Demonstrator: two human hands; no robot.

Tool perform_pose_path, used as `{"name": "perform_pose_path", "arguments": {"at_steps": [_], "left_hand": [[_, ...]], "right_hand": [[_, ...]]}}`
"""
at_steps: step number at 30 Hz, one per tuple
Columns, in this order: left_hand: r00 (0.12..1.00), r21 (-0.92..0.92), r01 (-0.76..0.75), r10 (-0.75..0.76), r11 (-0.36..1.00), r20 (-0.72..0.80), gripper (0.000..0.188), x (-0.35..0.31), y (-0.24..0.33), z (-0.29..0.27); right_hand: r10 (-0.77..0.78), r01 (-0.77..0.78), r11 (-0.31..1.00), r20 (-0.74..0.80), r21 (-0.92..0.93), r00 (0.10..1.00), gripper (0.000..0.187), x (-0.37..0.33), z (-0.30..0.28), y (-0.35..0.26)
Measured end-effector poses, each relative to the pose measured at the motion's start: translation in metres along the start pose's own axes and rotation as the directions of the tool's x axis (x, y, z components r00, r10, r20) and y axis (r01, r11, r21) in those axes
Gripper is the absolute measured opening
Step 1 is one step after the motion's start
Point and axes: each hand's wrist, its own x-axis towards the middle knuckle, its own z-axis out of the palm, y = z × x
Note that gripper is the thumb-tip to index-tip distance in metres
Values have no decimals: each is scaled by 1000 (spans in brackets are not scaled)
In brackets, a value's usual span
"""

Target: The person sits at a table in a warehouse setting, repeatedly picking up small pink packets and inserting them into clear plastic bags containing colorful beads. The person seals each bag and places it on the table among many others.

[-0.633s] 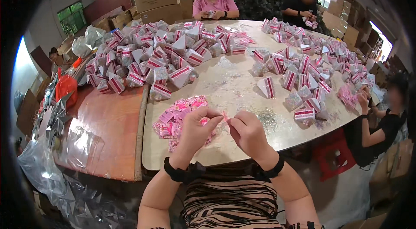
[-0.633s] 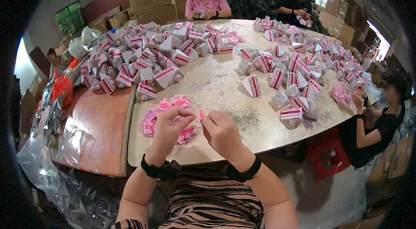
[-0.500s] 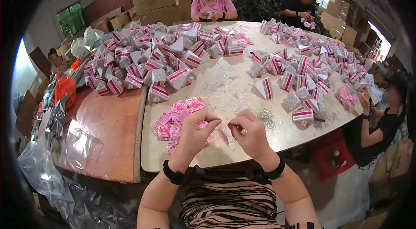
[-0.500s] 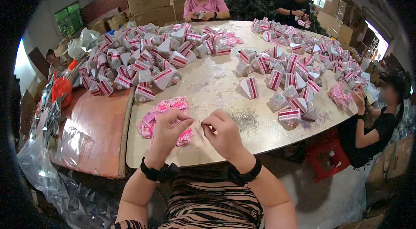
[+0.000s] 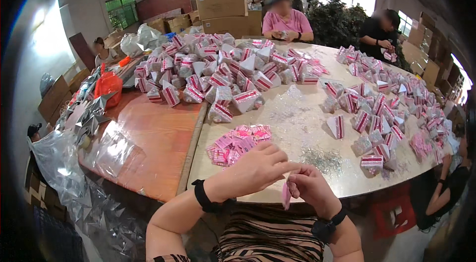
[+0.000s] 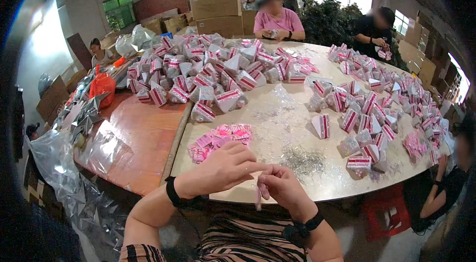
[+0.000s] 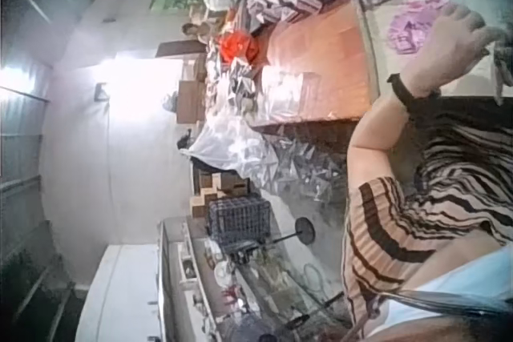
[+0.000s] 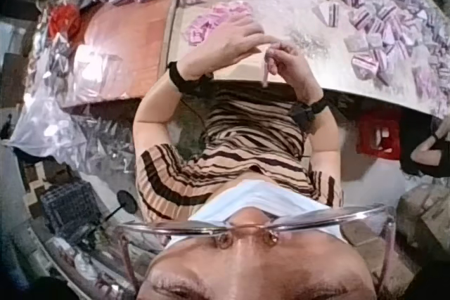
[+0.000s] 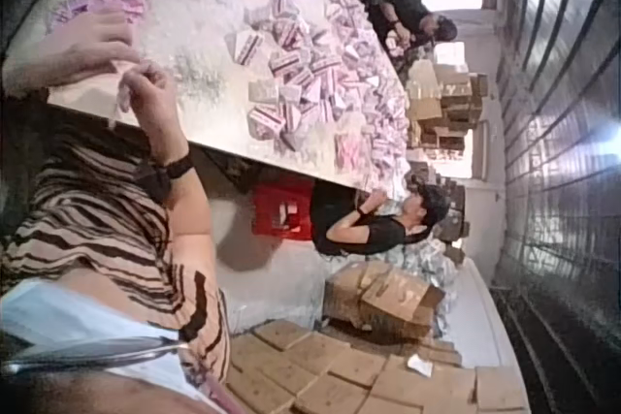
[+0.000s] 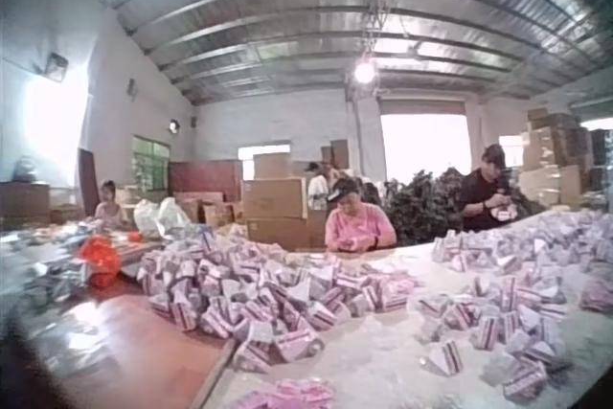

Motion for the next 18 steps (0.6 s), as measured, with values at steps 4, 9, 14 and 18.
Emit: {"name": "perform_pose_path", "arguments": {"at_steps": [4,9,14,18], "left_hand": [[977,235,-174,138,956,164,40,5,0,-3],[943,404,-279,170,871,284,30,9,6,-3],[943,382,-237,118,893,310,18,5,15,-7],[960,338,-186,98,923,261,17,-3,14,-6]], "right_hand": [[19,-19,999,-13,-46,1000,6,1,1,-1],[12,-17,995,-56,-97,998,7,-1,4,-1],[-114,95,982,-115,-162,987,7,-3,13,3],[-138,106,969,-133,-225,981,7,-4,14,5]]}}
